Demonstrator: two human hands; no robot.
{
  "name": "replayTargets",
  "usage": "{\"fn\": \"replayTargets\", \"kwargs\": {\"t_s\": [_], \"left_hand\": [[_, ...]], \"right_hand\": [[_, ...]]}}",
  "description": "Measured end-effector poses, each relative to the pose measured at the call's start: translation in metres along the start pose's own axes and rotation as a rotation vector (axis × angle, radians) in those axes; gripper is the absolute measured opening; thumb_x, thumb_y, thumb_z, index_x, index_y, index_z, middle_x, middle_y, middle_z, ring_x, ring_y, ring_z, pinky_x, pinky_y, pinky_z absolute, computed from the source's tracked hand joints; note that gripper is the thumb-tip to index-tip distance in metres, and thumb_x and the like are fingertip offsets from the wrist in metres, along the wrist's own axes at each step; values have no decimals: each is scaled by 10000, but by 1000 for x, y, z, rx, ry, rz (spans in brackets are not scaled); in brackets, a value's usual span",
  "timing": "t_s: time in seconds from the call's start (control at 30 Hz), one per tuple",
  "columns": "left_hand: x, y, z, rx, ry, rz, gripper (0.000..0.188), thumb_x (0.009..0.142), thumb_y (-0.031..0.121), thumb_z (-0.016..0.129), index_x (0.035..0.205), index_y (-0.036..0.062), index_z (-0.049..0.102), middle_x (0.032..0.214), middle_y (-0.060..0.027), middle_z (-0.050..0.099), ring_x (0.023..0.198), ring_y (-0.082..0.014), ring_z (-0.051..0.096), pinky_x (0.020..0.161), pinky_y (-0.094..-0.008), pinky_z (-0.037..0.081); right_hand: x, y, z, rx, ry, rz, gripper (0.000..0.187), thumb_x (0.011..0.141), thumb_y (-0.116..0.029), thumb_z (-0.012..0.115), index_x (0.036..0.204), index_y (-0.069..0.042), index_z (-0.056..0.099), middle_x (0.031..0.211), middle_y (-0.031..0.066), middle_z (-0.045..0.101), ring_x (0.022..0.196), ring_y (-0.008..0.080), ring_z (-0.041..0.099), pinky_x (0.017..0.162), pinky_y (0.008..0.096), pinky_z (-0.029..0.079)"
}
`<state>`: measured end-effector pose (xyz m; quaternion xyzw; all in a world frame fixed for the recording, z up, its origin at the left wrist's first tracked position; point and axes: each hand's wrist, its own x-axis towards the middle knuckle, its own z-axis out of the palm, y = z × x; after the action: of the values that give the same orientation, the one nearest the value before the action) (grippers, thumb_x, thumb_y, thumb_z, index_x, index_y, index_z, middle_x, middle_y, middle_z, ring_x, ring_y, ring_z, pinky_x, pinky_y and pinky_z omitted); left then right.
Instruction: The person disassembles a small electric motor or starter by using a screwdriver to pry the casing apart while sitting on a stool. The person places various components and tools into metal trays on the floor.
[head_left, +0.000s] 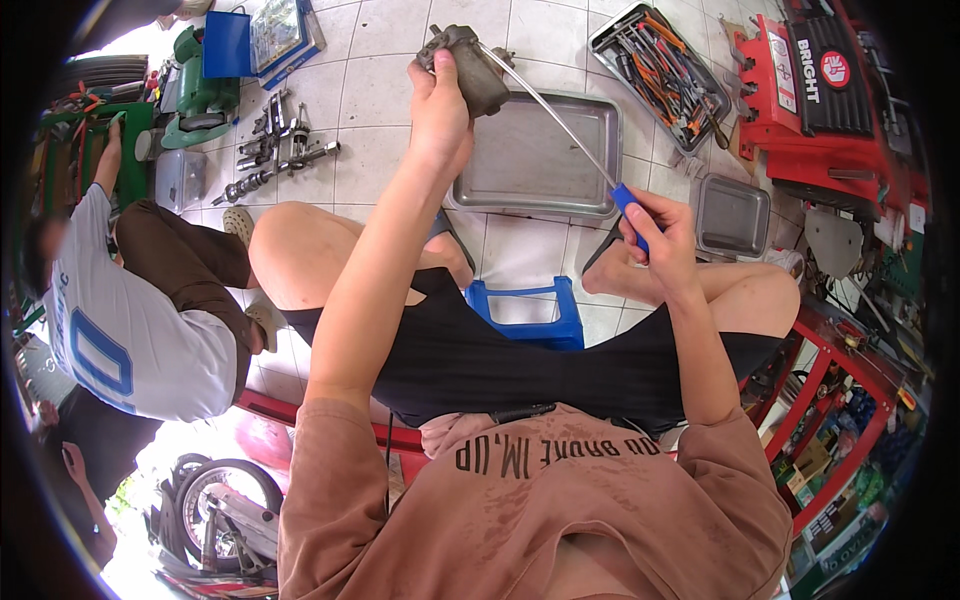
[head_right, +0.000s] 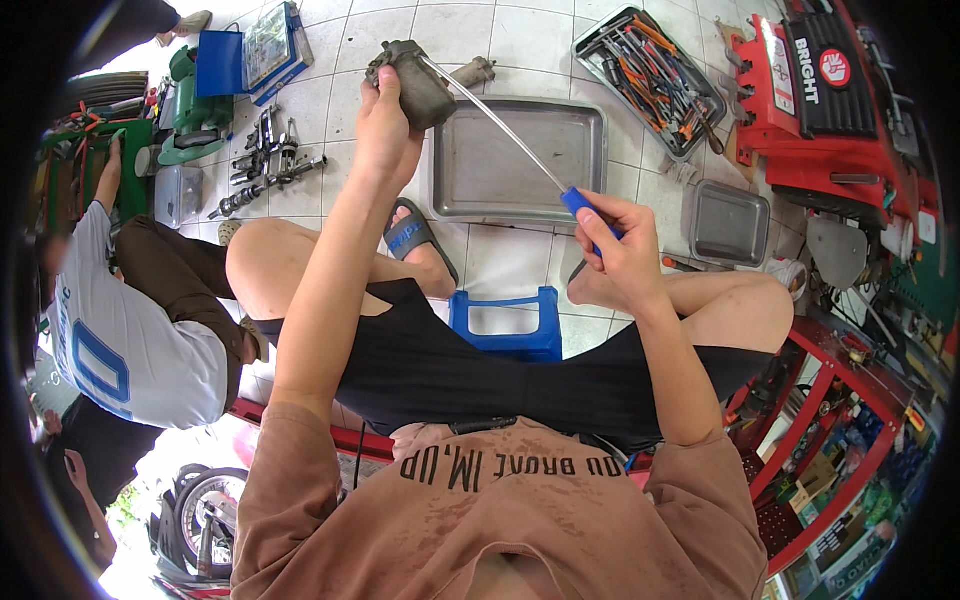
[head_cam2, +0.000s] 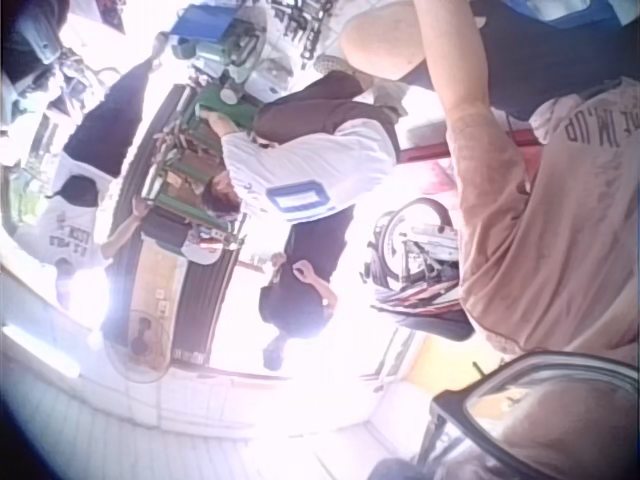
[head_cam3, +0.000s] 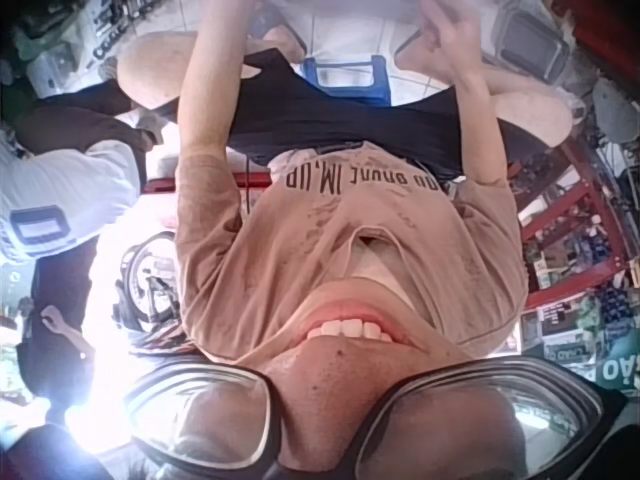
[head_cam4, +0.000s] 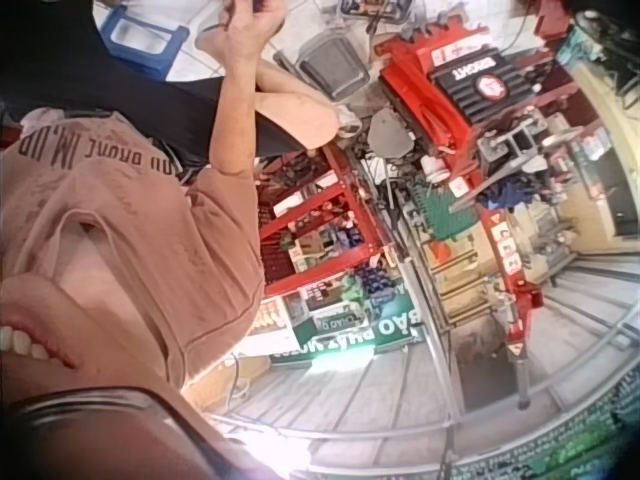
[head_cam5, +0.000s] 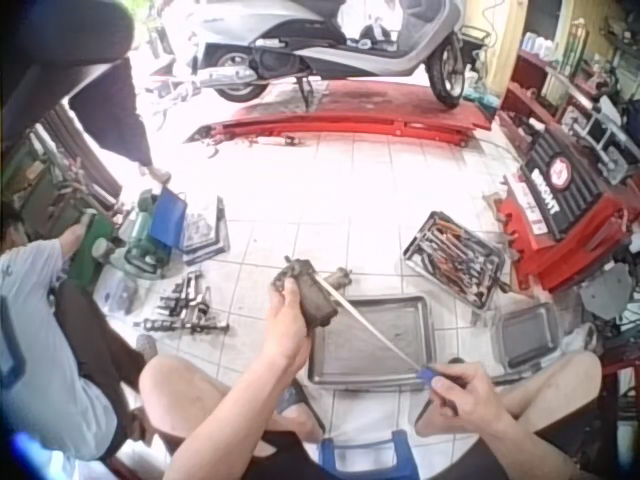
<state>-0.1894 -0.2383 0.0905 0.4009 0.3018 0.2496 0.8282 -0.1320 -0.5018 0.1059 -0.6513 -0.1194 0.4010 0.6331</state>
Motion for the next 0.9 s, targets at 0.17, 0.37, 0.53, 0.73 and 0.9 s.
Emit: {"fn": "replayTargets", "kwargs": {"t_s": [0.17, 0.37, 0.53, 0.73, 0.9], "left_hand": [[11, -15, -8, 74, 18, 86, 416, 1005, 291, 390, 1307, 65, 216, 1248, -99, 446, 1092, -202, 510, 961, -384, 424], [16, -29, -8, 84, 75, 87, 295, 1007, 271, 382, 1173, 71, 242, 1199, -112, 444, 1041, -195, 507, 939, -375, 431], [29, -60, -16, 219, 181, 55, 314, 1000, 261, 395, 1153, 63, 206, 1182, -155, 432, 1031, -206, 511, 899, -388, 463], [31, -76, -15, 72, 313, -67, 287, 993, 230, 403, 1155, 18, 298, 1192, -172, 453, 1024, -242, 527, 889, -424, 484], [39, -77, -27, -146, 288, -188, 248, 984, 200, 434, 1127, 0, 460, 1111, -147, 505, 1028, -288, 535, 934, -467, 456]], "right_hand": [[0, 5, 3, 314, -126, 179, 289, 904, -149, 536, 1074, 76, 600, 628, 46, 510, 445, 56, 377, 387, 200, 263], [-3, 15, 14, 427, -189, 206, 321, 911, -165, 498, 1120, 67, 572, 674, 61, 533, 454, 64, 408, 395, 195, 287], [-5, 26, 13, -214, 58, -121, 274, 857, -112, 582, 1087, 35, 606, 650, 94, 553, 460, 160, 483, 432, 258, 345], [-1, 14, 13, -898, 270, -488, 254, 796, -64, 622, 1047, -30, 639, 725, 137, 612, 557, 240, 562, 531, 312, 411], [2, 5, -6, -184, 336, -311, 198, 839, -56, 594, 1028, -7, 625, 757, 60, 622, 666, 91, 562, 601, 245, 442]]}}
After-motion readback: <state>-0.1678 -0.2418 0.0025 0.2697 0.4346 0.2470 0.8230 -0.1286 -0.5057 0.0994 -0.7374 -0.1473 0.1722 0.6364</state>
